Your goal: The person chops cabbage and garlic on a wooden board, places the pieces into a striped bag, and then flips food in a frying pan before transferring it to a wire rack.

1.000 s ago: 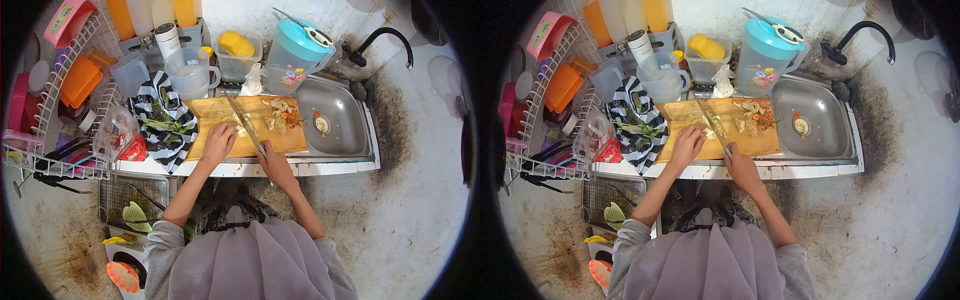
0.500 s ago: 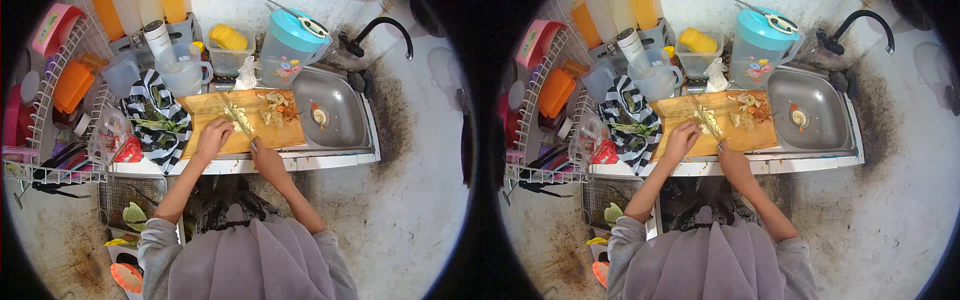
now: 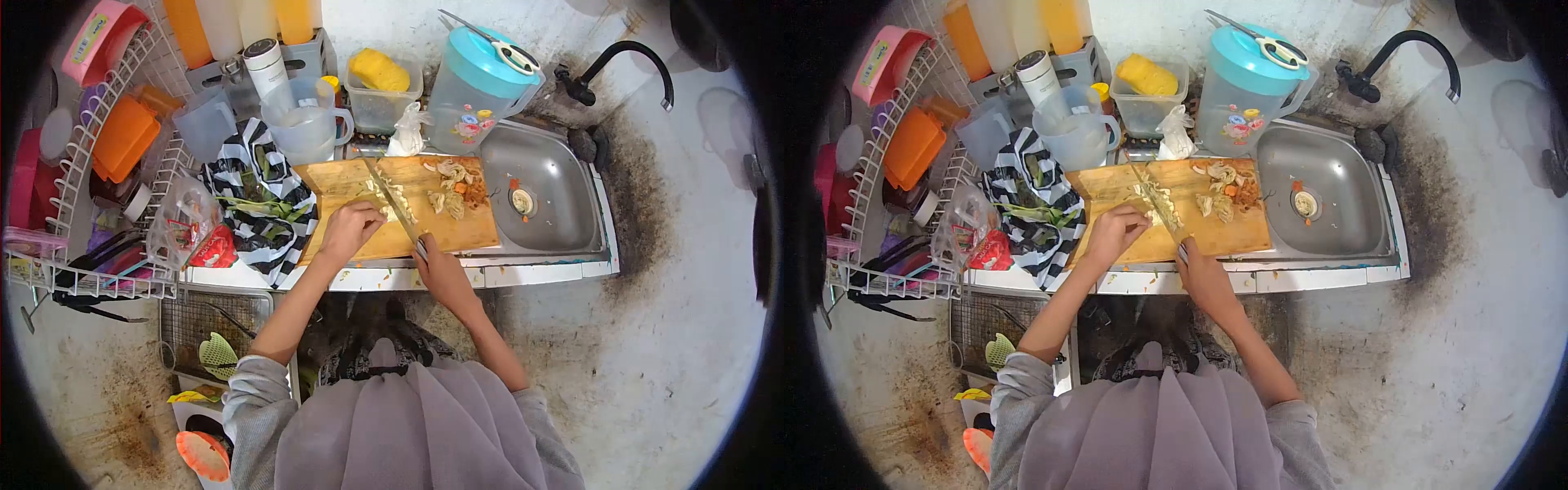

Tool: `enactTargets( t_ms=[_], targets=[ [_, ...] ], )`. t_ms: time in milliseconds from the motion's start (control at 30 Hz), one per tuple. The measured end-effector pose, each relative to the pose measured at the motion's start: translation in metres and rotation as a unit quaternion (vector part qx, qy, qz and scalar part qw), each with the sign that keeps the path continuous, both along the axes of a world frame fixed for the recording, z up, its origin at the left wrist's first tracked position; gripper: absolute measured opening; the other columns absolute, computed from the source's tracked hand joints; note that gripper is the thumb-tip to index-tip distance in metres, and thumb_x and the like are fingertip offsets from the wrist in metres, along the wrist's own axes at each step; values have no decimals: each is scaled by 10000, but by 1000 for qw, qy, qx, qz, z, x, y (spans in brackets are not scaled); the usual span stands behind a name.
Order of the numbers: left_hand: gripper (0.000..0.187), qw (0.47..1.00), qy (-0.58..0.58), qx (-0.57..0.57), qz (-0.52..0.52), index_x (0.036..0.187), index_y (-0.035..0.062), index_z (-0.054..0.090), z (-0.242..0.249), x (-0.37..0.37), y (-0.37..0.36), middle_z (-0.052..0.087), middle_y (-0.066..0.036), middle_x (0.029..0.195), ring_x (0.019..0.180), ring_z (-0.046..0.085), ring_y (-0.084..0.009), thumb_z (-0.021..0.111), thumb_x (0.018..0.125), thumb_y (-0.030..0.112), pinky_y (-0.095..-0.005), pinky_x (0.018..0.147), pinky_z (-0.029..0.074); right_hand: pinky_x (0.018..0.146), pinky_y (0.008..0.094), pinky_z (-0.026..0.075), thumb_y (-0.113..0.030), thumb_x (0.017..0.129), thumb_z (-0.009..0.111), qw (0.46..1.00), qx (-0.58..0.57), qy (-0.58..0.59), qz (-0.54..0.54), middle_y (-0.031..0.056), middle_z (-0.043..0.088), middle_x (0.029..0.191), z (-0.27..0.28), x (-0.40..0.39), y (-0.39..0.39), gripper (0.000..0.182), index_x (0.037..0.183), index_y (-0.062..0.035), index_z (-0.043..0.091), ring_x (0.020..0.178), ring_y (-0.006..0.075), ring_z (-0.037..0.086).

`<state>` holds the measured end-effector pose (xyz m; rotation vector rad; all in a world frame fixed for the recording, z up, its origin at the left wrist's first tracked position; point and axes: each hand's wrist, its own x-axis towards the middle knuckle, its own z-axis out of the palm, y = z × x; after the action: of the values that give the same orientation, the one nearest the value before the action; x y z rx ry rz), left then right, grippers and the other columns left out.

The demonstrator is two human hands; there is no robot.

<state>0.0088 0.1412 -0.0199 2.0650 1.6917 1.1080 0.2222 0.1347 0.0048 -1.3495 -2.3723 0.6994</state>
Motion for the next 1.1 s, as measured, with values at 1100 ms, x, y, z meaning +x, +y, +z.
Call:
enactTargets(
  t_ms=[1100],
  targets=[
    [61,999,-26,11,42,760,44,678,-4,8,5,654,-73,814,760,618,-259,666,728,95,-348,669,501,564,516,474,-218,889,527,1000,-12,2,23,254,588,661,-4,5,2,294,1090,-36,411,652,438,600]
  ],
)
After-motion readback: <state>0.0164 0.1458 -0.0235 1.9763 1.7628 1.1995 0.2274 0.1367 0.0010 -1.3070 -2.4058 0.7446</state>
